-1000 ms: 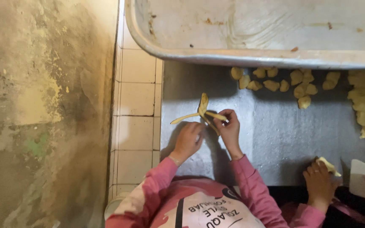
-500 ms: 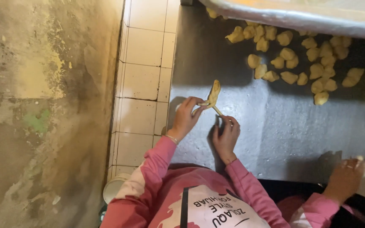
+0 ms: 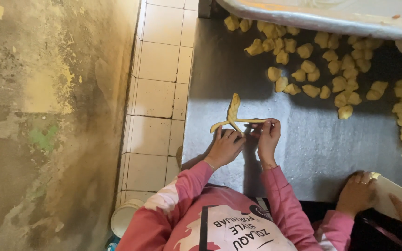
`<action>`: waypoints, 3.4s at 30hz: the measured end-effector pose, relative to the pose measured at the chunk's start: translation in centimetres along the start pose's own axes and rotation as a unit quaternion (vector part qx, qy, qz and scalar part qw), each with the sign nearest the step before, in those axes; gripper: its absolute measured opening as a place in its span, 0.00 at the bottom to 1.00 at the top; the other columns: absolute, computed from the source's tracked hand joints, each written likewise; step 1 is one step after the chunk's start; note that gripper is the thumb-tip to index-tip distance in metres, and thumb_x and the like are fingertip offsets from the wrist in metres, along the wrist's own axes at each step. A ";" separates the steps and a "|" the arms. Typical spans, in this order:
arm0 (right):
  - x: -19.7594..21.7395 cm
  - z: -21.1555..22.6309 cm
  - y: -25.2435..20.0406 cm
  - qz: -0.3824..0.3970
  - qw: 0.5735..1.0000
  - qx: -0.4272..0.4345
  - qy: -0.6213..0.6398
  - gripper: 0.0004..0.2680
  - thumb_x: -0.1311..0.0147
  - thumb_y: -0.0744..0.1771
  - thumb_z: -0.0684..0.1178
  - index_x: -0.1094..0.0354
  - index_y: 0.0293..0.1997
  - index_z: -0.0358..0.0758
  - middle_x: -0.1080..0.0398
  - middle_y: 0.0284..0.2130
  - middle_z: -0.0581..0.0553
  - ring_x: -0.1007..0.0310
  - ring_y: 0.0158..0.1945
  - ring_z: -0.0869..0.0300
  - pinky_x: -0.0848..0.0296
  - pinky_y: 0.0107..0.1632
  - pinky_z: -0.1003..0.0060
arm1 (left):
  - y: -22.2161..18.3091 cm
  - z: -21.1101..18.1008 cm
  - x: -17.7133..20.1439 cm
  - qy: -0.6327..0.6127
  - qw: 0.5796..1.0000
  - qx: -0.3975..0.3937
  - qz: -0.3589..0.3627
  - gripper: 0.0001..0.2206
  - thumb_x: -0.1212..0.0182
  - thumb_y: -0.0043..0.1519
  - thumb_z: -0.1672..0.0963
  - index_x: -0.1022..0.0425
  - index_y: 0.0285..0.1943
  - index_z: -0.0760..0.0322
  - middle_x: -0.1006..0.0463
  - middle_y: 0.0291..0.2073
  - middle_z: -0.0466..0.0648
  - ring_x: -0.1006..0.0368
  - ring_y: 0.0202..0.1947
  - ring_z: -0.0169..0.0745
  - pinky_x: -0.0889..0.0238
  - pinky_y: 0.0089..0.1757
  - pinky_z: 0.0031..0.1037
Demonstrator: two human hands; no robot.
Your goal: The person rolls pieces of dough into long strips and braids three strips together to form loaves, placing them onto a baking tray.
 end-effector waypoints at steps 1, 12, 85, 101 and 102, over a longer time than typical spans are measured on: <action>-0.5 1.5 -0.2 -0.010 1.000 -0.013 0.020 0.03 0.65 0.73 0.42 0.45 0.47 0.42 0.29 0.38 0.42 0.24 0.37 0.59 0.22 0.32 0.69 | -0.1 0.1 0.3 0.001 1.000 -0.024 -0.016 0.11 0.39 0.61 0.53 0.24 0.51 0.55 0.29 0.48 0.46 0.38 0.58 0.48 0.58 0.60 0.64; -8.1 3.7 -6.9 0.179 0.947 0.193 -0.187 0.06 0.48 0.68 0.42 0.29 0.49 0.41 0.23 0.41 0.41 0.23 0.45 0.46 0.23 0.41 0.56 | -2.7 8.4 7.2 0.096 0.976 0.123 -0.150 0.08 0.35 0.57 0.53 0.25 0.42 0.51 0.30 0.40 0.40 0.34 0.49 0.44 0.43 0.44 0.37; -4.0 0.3 -5.6 0.139 0.964 0.059 -0.217 0.02 0.47 0.68 0.44 0.29 0.42 0.43 0.24 0.33 0.39 0.22 0.41 0.46 0.24 0.43 0.53 | -3.8 0.2 1.9 0.032 0.987 -0.107 -0.112 0.11 0.41 0.58 0.55 0.22 0.47 0.61 0.24 0.49 0.50 0.34 0.62 0.56 0.52 0.64 0.45; -7.4 -0.5 -11.8 0.130 0.694 0.442 -0.553 0.10 0.51 0.64 0.44 0.27 0.48 0.49 0.31 0.47 0.41 0.31 0.52 0.48 0.32 0.51 0.53 | 0.2 4.3 6.0 -0.102 0.980 0.037 -0.164 0.02 0.36 0.61 0.57 0.25 0.37 0.54 0.23 0.30 0.38 0.23 0.34 0.40 0.32 0.38 0.27; -7.1 -0.8 -11.5 0.130 0.695 0.441 -0.553 0.10 0.51 0.64 0.44 0.27 0.48 0.49 0.31 0.47 0.41 0.31 0.52 0.48 0.32 0.51 0.53 | 0.1 4.1 5.6 -0.102 0.981 0.037 -0.163 0.02 0.36 0.61 0.57 0.25 0.37 0.54 0.23 0.30 0.38 0.23 0.34 0.40 0.32 0.38 0.27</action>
Point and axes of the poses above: each hand's wrist, its own y-axis towards the middle knuckle, its own x-axis out of the back of the hand, z = x × y, the point moved 7 cm from there along y, towards the middle knuckle
